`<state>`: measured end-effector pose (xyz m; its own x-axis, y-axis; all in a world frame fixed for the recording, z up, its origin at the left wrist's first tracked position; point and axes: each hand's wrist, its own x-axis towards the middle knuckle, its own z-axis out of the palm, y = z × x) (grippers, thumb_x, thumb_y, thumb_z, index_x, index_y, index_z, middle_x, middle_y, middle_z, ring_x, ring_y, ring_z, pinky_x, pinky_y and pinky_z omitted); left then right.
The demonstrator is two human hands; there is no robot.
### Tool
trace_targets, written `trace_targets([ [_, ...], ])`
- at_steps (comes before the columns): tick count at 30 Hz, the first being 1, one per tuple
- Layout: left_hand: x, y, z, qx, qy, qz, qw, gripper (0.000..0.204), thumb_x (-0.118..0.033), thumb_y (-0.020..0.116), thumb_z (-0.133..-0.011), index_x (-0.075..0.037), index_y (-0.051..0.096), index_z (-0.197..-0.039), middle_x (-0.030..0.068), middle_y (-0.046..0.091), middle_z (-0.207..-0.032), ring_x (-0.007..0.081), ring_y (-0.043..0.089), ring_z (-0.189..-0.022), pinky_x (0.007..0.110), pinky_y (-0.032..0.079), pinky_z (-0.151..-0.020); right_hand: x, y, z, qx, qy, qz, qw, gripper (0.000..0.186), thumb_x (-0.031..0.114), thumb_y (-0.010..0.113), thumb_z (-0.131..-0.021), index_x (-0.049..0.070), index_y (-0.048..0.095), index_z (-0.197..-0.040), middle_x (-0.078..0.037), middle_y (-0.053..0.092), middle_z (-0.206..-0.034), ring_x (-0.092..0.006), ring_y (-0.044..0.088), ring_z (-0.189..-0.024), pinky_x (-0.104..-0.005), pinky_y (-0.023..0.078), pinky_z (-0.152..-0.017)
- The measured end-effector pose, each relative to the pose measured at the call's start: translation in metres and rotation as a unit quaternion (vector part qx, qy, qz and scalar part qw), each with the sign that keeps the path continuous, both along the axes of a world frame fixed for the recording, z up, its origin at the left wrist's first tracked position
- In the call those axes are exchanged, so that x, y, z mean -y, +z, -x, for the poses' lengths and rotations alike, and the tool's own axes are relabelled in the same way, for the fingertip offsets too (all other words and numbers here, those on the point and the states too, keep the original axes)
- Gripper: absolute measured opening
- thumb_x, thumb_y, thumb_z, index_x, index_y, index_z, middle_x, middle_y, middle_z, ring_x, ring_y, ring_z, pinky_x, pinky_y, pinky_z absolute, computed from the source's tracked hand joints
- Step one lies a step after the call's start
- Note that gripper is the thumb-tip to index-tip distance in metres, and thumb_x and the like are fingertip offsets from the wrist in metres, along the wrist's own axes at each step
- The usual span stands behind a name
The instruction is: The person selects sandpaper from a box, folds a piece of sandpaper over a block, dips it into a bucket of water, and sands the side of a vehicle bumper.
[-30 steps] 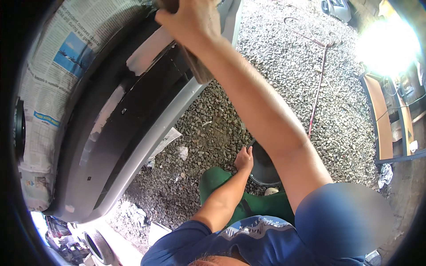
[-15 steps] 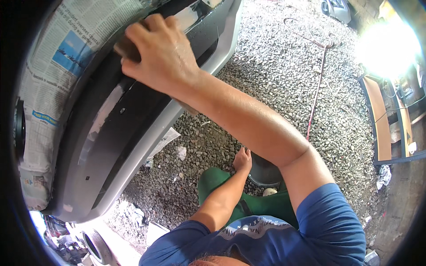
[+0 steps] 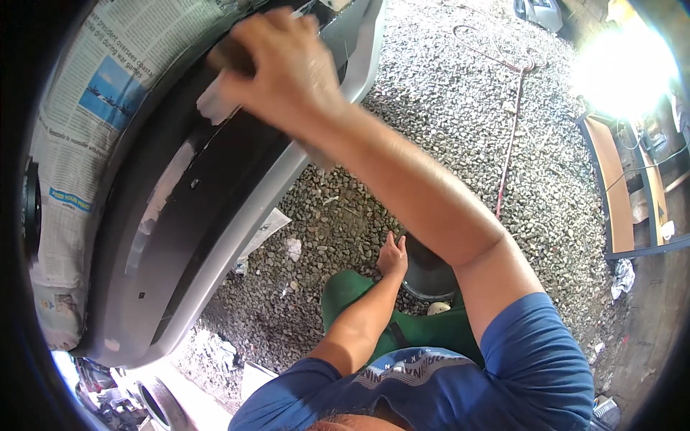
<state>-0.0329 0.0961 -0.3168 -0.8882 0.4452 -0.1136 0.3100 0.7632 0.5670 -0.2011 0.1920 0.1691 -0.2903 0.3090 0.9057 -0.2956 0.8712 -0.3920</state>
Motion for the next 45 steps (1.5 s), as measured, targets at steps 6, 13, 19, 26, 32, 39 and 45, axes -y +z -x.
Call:
trace_targets([
  [6, -0.012, 0.008, -0.004, 0.015, -0.010, 0.022, 1.000, 0.060, -0.056, 0.048, -0.104, -0.013, 0.050, -0.144, 0.0133, 0.071, -0.116, 0.0353, 0.068, -0.106, 0.050, 0.057, -0.083, -0.079, 0.001, -0.014, 0.005, -0.014, 0.118, 0.993, 0.050, 0.026, 0.081, -0.086, 0.005, 0.062, -0.127, -0.015, 0.062, -0.123, -0.0254, 0.061, -0.114, -0.0390, 0.050, -0.099],
  [13, -0.009, 0.007, -0.007, 0.029, -0.015, -0.002, 0.999, 0.058, -0.052, 0.050, -0.104, -0.011, 0.050, -0.144, 0.0156, 0.068, -0.123, 0.0366, 0.065, -0.113, 0.051, 0.055, -0.090, -0.074, -0.143, -0.152, 0.143, -0.053, 0.177, 0.972, 0.051, 0.028, 0.083, -0.082, 0.004, 0.064, -0.124, -0.015, 0.063, -0.117, -0.0308, 0.063, -0.108, -0.0406, 0.051, -0.094],
  [19, -0.012, 0.013, -0.009, -0.004, -0.039, -0.057, 0.998, 0.074, -0.052, 0.057, -0.101, 0.001, 0.042, -0.151, 0.0233, 0.055, -0.143, 0.0412, 0.053, -0.132, 0.049, 0.048, -0.105, -0.120, -0.251, -0.216, 0.199, -0.122, 0.388, 0.892, 0.056, 0.028, 0.084, -0.084, 0.005, 0.062, -0.130, -0.014, 0.065, -0.114, -0.0255, 0.065, -0.105, -0.0400, 0.051, -0.091],
  [26, -0.005, 0.144, 0.030, -0.082, -0.175, -0.053, 0.980, 0.086, -0.053, 0.055, -0.103, 0.006, 0.025, -0.159, 0.0275, 0.017, -0.168, 0.0435, 0.014, -0.157, 0.050, 0.018, -0.127, -0.160, -0.261, -0.229, 0.226, -0.150, 0.403, 0.874, 0.052, 0.031, 0.078, -0.087, 0.005, 0.062, -0.129, -0.015, 0.064, -0.117, -0.0292, 0.063, -0.107, -0.0423, 0.050, -0.095],
  [32, 0.050, 0.418, 0.108, -0.492, -0.203, -0.026, 0.846, 0.077, -0.049, 0.055, -0.104, 0.000, 0.032, -0.159, 0.0256, 0.020, -0.168, 0.0486, 0.014, -0.156, 0.058, 0.017, -0.125, -0.157, -0.256, -0.223, 0.220, -0.124, 0.418, 0.872, 0.056, 0.035, 0.078, -0.086, 0.005, 0.061, -0.130, -0.016, 0.063, -0.118, -0.0303, 0.062, -0.111, -0.0430, 0.049, -0.097],
  [39, 0.064, 0.514, 0.165, -0.625, -0.112, 0.295, 0.714, 0.091, -0.062, 0.046, -0.103, 0.006, 0.026, -0.159, 0.0259, 0.021, -0.168, 0.0399, 0.015, -0.158, 0.056, 0.016, -0.127, -0.166, -0.256, -0.230, 0.207, -0.091, 0.424, 0.877, 0.058, 0.035, 0.078, -0.085, 0.005, 0.060, -0.131, -0.017, 0.061, -0.123, -0.0325, 0.061, -0.115, -0.0439, 0.048, -0.100],
  [45, 0.038, 0.496, 0.184, -0.655, -0.098, 0.313, 0.681, 0.098, -0.067, 0.043, -0.101, 0.011, 0.027, -0.157, 0.0272, 0.022, -0.167, 0.0368, 0.017, -0.158, 0.053, 0.014, -0.128, -0.168, -0.245, -0.238, 0.209, -0.087, 0.447, 0.865, 0.058, 0.032, 0.078, -0.085, 0.005, 0.060, -0.133, -0.017, 0.062, -0.122, -0.0303, 0.062, -0.113, -0.0426, 0.049, -0.099],
])
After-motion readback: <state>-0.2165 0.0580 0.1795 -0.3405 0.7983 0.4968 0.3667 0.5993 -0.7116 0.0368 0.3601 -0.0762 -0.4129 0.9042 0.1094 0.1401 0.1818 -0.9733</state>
